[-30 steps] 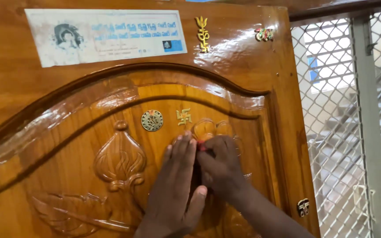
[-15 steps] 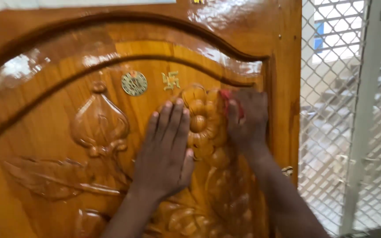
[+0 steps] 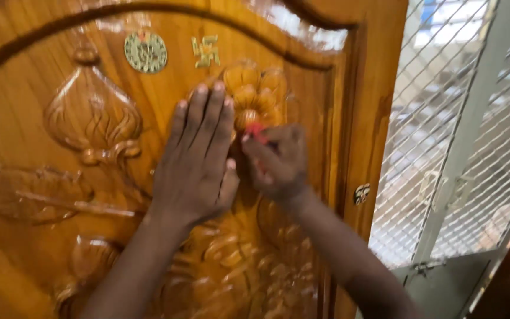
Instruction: Cleaning a carved wooden door with a cloth and cleaning spray.
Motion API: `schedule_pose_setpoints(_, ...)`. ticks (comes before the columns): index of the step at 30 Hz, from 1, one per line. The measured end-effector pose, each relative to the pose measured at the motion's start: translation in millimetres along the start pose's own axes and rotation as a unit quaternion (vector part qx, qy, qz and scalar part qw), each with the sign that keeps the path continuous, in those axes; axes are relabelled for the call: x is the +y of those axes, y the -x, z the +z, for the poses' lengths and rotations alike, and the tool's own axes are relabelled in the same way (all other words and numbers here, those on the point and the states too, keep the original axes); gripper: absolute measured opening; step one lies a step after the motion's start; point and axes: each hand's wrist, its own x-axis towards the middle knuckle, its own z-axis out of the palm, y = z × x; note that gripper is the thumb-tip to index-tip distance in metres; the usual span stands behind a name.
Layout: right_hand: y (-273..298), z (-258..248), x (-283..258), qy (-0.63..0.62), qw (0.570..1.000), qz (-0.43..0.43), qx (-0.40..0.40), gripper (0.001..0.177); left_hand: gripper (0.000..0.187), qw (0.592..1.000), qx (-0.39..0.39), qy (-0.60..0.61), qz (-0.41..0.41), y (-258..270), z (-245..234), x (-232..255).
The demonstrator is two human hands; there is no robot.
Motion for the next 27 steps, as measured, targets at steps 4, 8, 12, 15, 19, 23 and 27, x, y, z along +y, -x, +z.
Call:
schedule_pose_setpoints(4,-17,4,3,0.067,0.997,0.03,0.017,0.004,0.077,1.0,-0.018,-0.002,0.005,4,-5,-1)
schedule_pose_setpoints(8,-52,29,-7,0.025,0.994,0.056,0.088,0.007,0.081,0.999,0.011,0.039,0.011,0,-4,1)
schedule_pose_setpoints(12,-43,24,-28,-0.01,0.998,0.044,0.034,0.009,0.075,0.993,0.031,0.111,-0.003,5,-10,-2)
schedule_pose_setpoints(15,-51,17,-8,-0.015,0.999,-0.033,-0.039,0.018,0.083,0.995,0.016,0.097,0.004,4,-13,-1)
schedule_pose_setpoints(19,-58,33,-8,0.042,0.999,0.0,0.003,0.018,0.08,0.986,0.061,0.155,0.01,4,-8,-2)
schedule_pose_setpoints(23,-25,26,-36,-0.088,0.987,-0.025,-0.13,0.015,0.081,0.975,0.116,0.188,0.027,6,-4,-6)
schedule_pose_setpoints(27,-7,0,-43,-0.122,0.979,-0.055,-0.154,0.02,0.081,0.981,0.101,0.165,0.007,6,-4,-5)
